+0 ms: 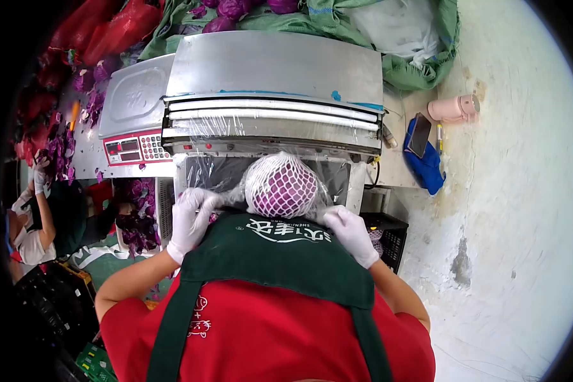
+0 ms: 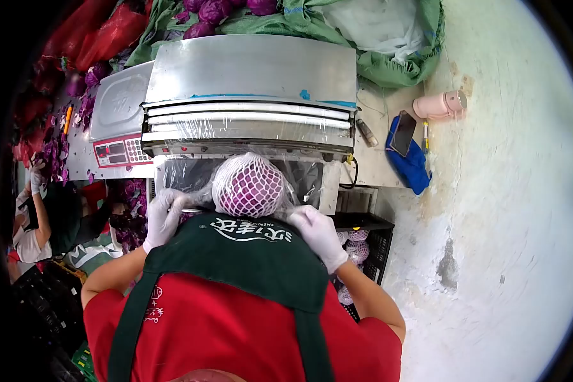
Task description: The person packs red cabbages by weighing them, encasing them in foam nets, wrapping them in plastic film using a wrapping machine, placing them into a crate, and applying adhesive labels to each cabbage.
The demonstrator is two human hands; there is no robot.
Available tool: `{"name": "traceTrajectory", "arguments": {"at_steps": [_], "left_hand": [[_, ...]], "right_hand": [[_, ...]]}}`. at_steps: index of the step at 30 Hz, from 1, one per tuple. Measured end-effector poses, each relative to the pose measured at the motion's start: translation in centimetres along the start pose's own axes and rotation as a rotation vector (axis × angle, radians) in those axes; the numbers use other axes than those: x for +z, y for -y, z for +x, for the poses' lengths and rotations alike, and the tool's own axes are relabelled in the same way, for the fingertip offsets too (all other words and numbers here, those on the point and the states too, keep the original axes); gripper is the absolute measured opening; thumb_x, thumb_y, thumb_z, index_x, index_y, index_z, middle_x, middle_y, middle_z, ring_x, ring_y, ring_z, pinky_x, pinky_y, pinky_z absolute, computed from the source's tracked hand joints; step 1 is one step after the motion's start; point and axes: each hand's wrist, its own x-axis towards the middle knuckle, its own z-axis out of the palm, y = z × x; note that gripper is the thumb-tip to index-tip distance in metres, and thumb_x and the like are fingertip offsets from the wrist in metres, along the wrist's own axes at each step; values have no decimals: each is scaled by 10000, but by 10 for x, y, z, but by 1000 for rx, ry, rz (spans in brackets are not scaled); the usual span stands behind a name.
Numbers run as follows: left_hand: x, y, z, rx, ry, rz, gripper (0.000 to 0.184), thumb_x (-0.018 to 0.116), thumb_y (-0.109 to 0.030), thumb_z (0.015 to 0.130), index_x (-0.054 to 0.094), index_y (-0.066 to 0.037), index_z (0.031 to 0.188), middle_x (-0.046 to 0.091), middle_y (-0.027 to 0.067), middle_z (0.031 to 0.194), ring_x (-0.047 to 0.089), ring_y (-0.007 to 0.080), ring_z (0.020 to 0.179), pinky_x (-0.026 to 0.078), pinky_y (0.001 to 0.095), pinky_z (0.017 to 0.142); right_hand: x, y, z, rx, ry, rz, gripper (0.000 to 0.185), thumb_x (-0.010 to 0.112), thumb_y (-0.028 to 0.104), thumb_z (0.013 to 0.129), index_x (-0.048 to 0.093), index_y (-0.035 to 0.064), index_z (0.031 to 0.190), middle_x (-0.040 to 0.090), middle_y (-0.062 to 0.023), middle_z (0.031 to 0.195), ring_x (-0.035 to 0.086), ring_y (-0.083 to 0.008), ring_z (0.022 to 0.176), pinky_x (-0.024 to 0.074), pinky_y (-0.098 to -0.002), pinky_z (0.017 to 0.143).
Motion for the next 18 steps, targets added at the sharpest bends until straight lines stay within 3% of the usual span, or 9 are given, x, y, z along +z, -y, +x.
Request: {"name": "traceTrajectory", "arguments": {"at_steps": [5, 7, 9, 10, 12, 13, 14, 16, 18], "left_hand": [[-7, -29, -7, -665, -13, -854, 324, 473, -375, 991, 520, -117, 801, 386, -90, 578, 277, 23, 468, 215, 186, 443], [-5, 12, -37, -888, 71, -686, 335, 439, -400, 995, 559, -115, 868, 294, -115, 539, 246, 24, 428, 237, 201, 411], [4, 71, -57, -998, 223, -676, 328, 448, -381, 994, 610, -97, 978, 402, -97, 580, 317, 31, 457, 274, 191, 435], [34, 56, -47, -1049, 0, -657, 298, 417, -271, 1012, 601, -37, 1006, 611, 43, 776, 559, 111, 632, 451, 238, 575], [66, 87, -26, -866, 483, -264, 266, 491, -232, 966, 594, -35, 1112, 632, 63, 951, 574, 141, 819, 458, 287, 744], [82, 100, -14, -635, 798, 2, 291, 528, -212, 943, 590, -33, 1165, 642, 73, 1038, 582, 156, 912, 461, 312, 829], [98, 106, -10, -437, 961, 107, 338, 565, -193, 920, 587, -32, 1217, 652, 83, 1126, 590, 170, 1006, 464, 336, 914], [130, 129, -28, -46, 723, -451, 322, 596, -195, 901, 614, -55, 1191, 658, 88, 1117, 604, 168, 995, 478, 313, 881], [124, 85, -16, -40, 609, -138, 259, 635, -180, 853, 632, -65, 1085, 660, 80, 999, 619, 203, 914, 489, 335, 822]], "right_hand": [[-20, -6, -12, 334, -227, 663, 313, 436, 259, 996, 607, 34, 861, 423, 41, 548, 351, -51, 457, 328, -210, 464], [-22, -47, -17, 632, -4, 831, 341, 449, 300, 987, 614, 35, 849, 358, 59, 522, 323, -54, 438, 273, -224, 426], [10, -104, -11, 590, -19, 661, 337, 492, 334, 960, 621, 58, 817, 360, 59, 510, 307, -71, 410, 239, -238, 385], [22, -100, -2, 643, 49, 673, 342, 518, 355, 943, 622, 58, 810, 362, 68, 509, 325, -66, 428, 257, -230, 409], [63, -83, 20, 619, -10, 622, 353, 570, 327, 915, 657, 1, 1019, 665, -48, 821, 605, -129, 727, 482, -270, 645], [70, -73, 30, 583, 236, 373, 311, 550, 222, 933, 625, -4, 1134, 677, -90, 1031, 630, -165, 902, 504, -302, 804], [78, -65, 27, 242, 394, 229, 274, 503, 110, 947, 590, -1, 1182, 655, -89, 1115, 608, -164, 998, 493, -297, 867], [96, -81, 30, -13, 517, 836, 295, 473, 67, 953, 558, 11, 1230, 594, -92, 1245, 559, -163, 1109, 467, -289, 933], [98, -44, 15, 126, 224, 615, 311, 466, 61, 952, 550, 25, 1249, 590, -85, 1247, 550, -157, 1130, 440, -302, 978]]}}
